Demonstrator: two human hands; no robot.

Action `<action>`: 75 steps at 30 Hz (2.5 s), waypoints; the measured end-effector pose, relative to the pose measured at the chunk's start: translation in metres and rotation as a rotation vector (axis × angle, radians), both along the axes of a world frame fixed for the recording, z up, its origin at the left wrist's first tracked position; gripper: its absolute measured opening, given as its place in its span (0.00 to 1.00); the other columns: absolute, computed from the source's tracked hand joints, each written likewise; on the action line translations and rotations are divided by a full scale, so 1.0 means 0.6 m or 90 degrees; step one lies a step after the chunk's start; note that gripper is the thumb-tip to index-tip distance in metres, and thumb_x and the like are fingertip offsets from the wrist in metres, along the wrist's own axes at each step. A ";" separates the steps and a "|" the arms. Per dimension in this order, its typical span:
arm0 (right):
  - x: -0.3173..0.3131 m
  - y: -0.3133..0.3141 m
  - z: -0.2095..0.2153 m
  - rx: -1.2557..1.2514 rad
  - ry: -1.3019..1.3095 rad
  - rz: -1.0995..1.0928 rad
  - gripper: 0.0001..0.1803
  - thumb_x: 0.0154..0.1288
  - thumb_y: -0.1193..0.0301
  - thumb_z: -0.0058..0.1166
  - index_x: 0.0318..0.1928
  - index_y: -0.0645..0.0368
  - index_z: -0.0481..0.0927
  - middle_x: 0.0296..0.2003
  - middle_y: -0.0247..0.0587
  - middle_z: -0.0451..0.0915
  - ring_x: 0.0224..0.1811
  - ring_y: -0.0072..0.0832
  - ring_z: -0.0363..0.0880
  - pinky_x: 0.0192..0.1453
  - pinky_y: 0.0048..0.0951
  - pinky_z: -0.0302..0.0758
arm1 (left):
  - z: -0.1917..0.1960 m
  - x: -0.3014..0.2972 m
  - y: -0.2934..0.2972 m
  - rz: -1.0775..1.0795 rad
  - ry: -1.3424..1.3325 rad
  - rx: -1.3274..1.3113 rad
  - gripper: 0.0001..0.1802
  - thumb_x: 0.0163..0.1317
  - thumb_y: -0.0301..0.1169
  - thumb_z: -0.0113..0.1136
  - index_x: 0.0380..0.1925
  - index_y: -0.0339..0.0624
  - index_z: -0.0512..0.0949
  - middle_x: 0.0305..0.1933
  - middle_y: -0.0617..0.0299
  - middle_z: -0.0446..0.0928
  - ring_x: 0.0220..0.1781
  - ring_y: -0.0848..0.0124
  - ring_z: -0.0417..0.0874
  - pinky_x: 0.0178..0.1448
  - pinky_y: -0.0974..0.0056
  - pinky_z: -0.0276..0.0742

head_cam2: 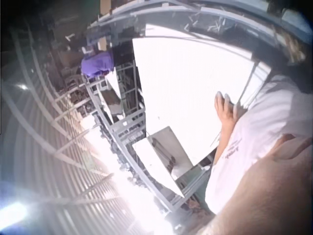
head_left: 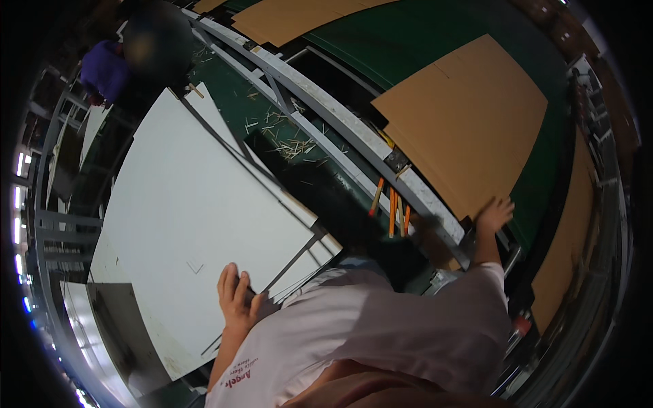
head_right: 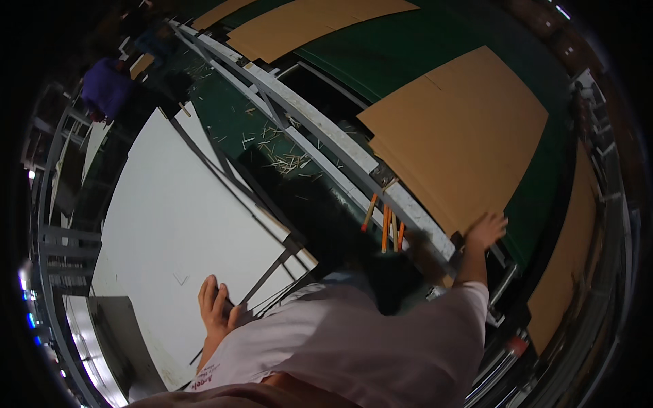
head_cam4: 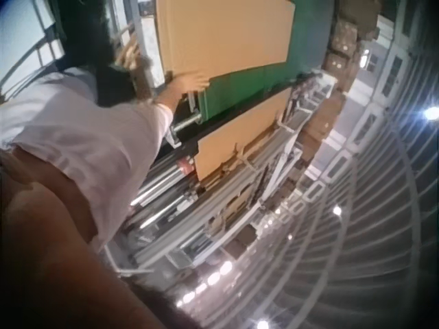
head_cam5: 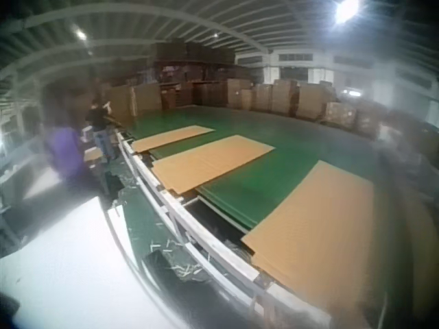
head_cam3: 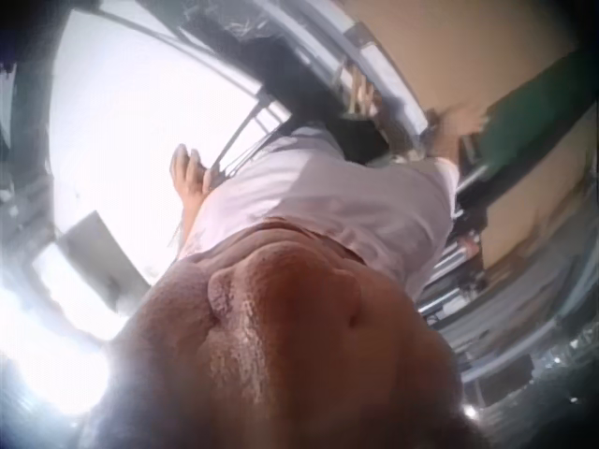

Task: The person repeatedly picks up white rectangular panels and brown cardboard pieces from a conveyor belt and stacks them on a nearby surface. The person handles the items one at a time, placing each piece on top of the previous one.

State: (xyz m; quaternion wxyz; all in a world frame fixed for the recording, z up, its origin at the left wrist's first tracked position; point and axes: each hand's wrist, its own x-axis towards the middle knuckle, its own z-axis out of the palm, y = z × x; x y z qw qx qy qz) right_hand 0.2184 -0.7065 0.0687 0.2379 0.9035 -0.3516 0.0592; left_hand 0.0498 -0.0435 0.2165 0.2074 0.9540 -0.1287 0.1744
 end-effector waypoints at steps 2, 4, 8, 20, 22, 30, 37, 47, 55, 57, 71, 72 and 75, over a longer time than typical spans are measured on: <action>-0.047 -0.055 -0.054 0.013 0.074 0.084 0.26 0.69 0.69 0.43 0.67 0.53 0.64 0.72 0.49 0.51 0.75 0.47 0.47 0.71 0.56 0.51 | 0.003 0.004 -0.005 0.007 0.040 0.028 0.33 0.55 0.36 0.65 0.61 0.39 0.70 0.69 0.40 0.62 0.68 0.41 0.64 0.68 0.45 0.63; -0.005 -0.081 -0.094 0.048 -0.013 0.344 0.27 0.65 0.72 0.47 0.65 0.55 0.67 0.69 0.53 0.60 0.73 0.50 0.53 0.74 0.53 0.49 | 0.009 0.013 -0.009 0.015 0.066 0.045 0.33 0.57 0.37 0.63 0.63 0.40 0.69 0.70 0.41 0.60 0.70 0.41 0.62 0.69 0.45 0.61; 0.179 0.086 0.035 0.344 -0.126 0.575 0.25 0.53 0.73 0.58 0.55 0.59 0.75 0.56 0.52 0.74 0.62 0.50 0.69 0.67 0.45 0.63 | 0.016 0.014 -0.011 0.025 0.081 0.059 0.32 0.60 0.38 0.58 0.65 0.41 0.67 0.72 0.43 0.59 0.71 0.41 0.60 0.71 0.45 0.59; 0.252 0.111 0.040 1.088 -0.775 0.140 0.20 0.71 0.64 0.52 0.51 0.71 0.74 0.46 0.45 0.79 0.46 0.30 0.76 0.52 0.32 0.74 | 0.008 0.005 -0.032 0.097 0.091 0.059 0.31 0.62 0.39 0.57 0.65 0.44 0.66 0.72 0.46 0.59 0.73 0.44 0.59 0.72 0.47 0.58; 0.273 0.088 -0.114 1.224 -0.749 -0.089 0.19 0.69 0.59 0.55 0.44 0.66 0.76 0.42 0.43 0.80 0.42 0.30 0.78 0.45 0.31 0.76 | 0.005 0.013 -0.031 0.094 0.083 0.068 0.31 0.62 0.39 0.57 0.65 0.45 0.66 0.72 0.46 0.59 0.73 0.44 0.59 0.72 0.47 0.58; 0.430 0.177 0.184 1.447 -0.728 0.160 0.12 0.65 0.73 0.55 0.45 0.68 0.77 0.45 0.46 0.78 0.46 0.37 0.79 0.51 0.39 0.77 | 0.013 -0.001 -0.031 0.109 0.086 0.037 0.33 0.55 0.32 0.61 0.63 0.43 0.68 0.72 0.47 0.59 0.73 0.45 0.58 0.72 0.48 0.59; 0.340 0.351 0.452 1.463 -0.666 0.401 0.14 0.61 0.73 0.60 0.45 0.66 0.76 0.42 0.43 0.79 0.41 0.31 0.79 0.43 0.32 0.79 | 0.007 0.002 -0.038 0.116 0.060 0.003 0.35 0.50 0.29 0.64 0.62 0.41 0.69 0.70 0.46 0.61 0.73 0.46 0.59 0.72 0.50 0.60; 0.078 0.563 0.547 1.389 -0.741 0.536 0.11 0.63 0.73 0.59 0.42 0.65 0.75 0.37 0.41 0.78 0.36 0.27 0.77 0.39 0.28 0.77 | 0.002 -0.007 -0.035 0.124 0.016 -0.011 0.26 0.52 0.32 0.64 0.52 0.35 0.73 0.65 0.47 0.66 0.71 0.50 0.61 0.72 0.54 0.62; -0.166 0.806 0.349 1.375 -0.382 0.564 0.09 0.66 0.70 0.59 0.34 0.59 0.74 0.31 0.36 0.78 0.29 0.22 0.76 0.31 0.24 0.75 | -0.034 0.004 -0.047 0.232 0.141 -0.165 0.13 0.62 0.36 0.53 0.41 0.41 0.79 0.44 0.51 0.78 0.48 0.59 0.79 0.54 0.57 0.73; -0.232 0.852 0.318 1.493 -0.151 0.457 0.09 0.67 0.69 0.57 0.42 0.62 0.77 0.33 0.38 0.79 0.29 0.22 0.76 0.32 0.23 0.75 | -0.046 -0.037 -0.041 0.122 0.159 -0.185 0.11 0.61 0.35 0.54 0.35 0.39 0.80 0.39 0.51 0.79 0.42 0.60 0.80 0.46 0.57 0.76; -0.297 0.901 0.199 1.388 0.288 0.691 0.13 0.69 0.69 0.51 0.44 0.67 0.79 0.29 0.42 0.82 0.29 0.23 0.80 0.39 0.21 0.78 | 0.077 -0.093 -0.018 0.076 -0.022 -0.078 0.17 0.54 0.33 0.66 0.44 0.43 0.79 0.62 0.54 0.71 0.66 0.53 0.67 0.67 0.49 0.65; -0.264 0.867 0.235 1.381 0.569 0.610 0.13 0.69 0.68 0.51 0.45 0.67 0.79 0.30 0.43 0.82 0.30 0.23 0.80 0.39 0.22 0.78 | 0.058 -0.083 -0.021 0.089 0.019 -0.053 0.18 0.53 0.34 0.66 0.46 0.44 0.79 0.64 0.53 0.69 0.69 0.52 0.64 0.70 0.47 0.62; -0.144 0.730 0.295 1.271 0.839 0.536 0.15 0.68 0.65 0.52 0.37 0.66 0.83 0.28 0.42 0.84 0.25 0.24 0.81 0.30 0.24 0.79 | 0.050 -0.076 -0.034 0.126 0.041 0.001 0.17 0.50 0.33 0.67 0.41 0.47 0.76 0.59 0.55 0.72 0.69 0.54 0.64 0.71 0.45 0.59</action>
